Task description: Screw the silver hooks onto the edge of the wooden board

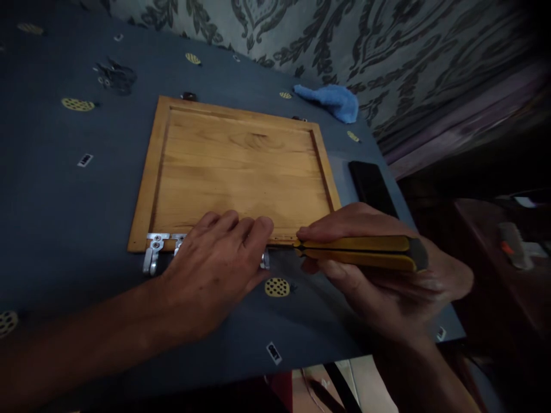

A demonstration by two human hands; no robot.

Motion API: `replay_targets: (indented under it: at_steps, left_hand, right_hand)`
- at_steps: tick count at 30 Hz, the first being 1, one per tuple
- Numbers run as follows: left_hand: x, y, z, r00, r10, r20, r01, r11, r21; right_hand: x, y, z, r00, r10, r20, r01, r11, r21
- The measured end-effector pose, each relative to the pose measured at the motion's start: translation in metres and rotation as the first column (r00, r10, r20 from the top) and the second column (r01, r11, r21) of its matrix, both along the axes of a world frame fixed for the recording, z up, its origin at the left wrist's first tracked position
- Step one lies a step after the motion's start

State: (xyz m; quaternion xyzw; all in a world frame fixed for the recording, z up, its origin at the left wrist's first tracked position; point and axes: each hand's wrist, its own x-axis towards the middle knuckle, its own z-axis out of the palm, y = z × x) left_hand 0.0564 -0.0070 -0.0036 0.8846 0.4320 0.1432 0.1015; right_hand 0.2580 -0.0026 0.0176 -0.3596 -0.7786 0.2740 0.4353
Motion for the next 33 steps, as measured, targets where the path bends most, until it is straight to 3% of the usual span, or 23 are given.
replay_targets:
  at_steps: [5,13,23,33]
  left_hand:
    - [0.0,-0.002,0.002,1.0,0.007,-0.022,-0.008,1.0,-0.019]
    - [-0.001,0.0,0.0,1.0,0.005,-0.009,-0.005,1.0,-0.018]
    - [-0.002,-0.001,0.001,1.0,0.004,0.006,-0.004,1.0,-0.002]
    - [-0.001,-0.001,0.0,1.0,0.0,-0.02,0.0,1.0,-0.015]
  right_hand:
    - [-0.001,0.004,0.001,0.999,-0.036,-0.016,0.038,0.986,0.163]
    - [-0.009,-0.001,0.023,0.98,-0.132,0.147,0.129,0.991,0.028]
    - [0.0,0.016,0.033,0.957,0.11,0.269,-0.155,0.976,0.152]
    - [0.003,0.018,0.043,0.935,0.148,0.322,-0.176,0.983,0.06]
